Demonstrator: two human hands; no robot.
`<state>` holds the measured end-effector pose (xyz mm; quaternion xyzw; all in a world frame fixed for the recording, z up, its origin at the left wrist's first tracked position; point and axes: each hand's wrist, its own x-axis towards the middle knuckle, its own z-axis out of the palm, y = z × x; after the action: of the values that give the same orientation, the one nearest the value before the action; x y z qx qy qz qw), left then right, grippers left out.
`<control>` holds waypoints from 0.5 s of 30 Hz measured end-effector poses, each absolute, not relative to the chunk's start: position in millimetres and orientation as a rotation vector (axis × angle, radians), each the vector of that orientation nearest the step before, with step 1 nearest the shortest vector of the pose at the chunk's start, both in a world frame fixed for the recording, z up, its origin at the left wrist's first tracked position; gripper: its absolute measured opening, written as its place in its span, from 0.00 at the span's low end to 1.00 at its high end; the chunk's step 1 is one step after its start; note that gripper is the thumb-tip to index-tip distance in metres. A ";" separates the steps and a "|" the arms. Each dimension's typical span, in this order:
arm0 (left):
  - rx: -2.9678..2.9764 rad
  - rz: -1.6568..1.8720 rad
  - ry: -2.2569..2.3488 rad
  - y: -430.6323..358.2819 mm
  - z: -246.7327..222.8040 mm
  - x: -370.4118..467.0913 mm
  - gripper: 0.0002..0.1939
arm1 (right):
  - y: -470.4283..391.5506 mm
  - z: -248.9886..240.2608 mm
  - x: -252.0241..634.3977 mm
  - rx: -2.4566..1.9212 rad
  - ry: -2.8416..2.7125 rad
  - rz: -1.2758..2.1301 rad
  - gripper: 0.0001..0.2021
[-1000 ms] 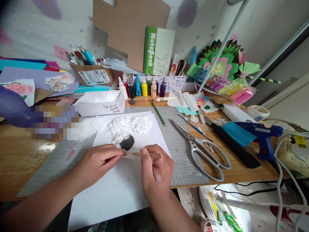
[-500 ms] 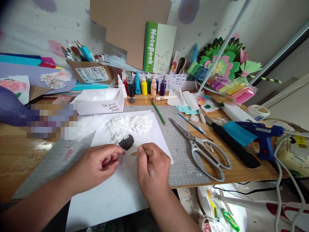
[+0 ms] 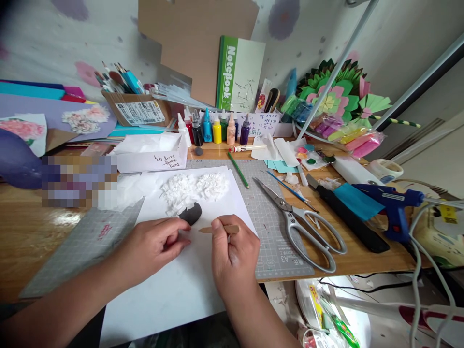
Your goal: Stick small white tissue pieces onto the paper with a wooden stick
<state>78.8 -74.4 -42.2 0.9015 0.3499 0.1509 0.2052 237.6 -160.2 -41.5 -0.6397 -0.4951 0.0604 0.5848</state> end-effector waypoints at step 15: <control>2.565 0.457 0.944 -78.5 -41.8 79.7 0.06 | -160.4 -58.4 250.7 -1.531 -1.342 0.029 0.14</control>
<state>79.7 -78.5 -41.8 0.9097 0.3350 0.1622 0.1841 250.7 -160.4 -58.4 -0.6400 -0.5609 0.0119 0.5250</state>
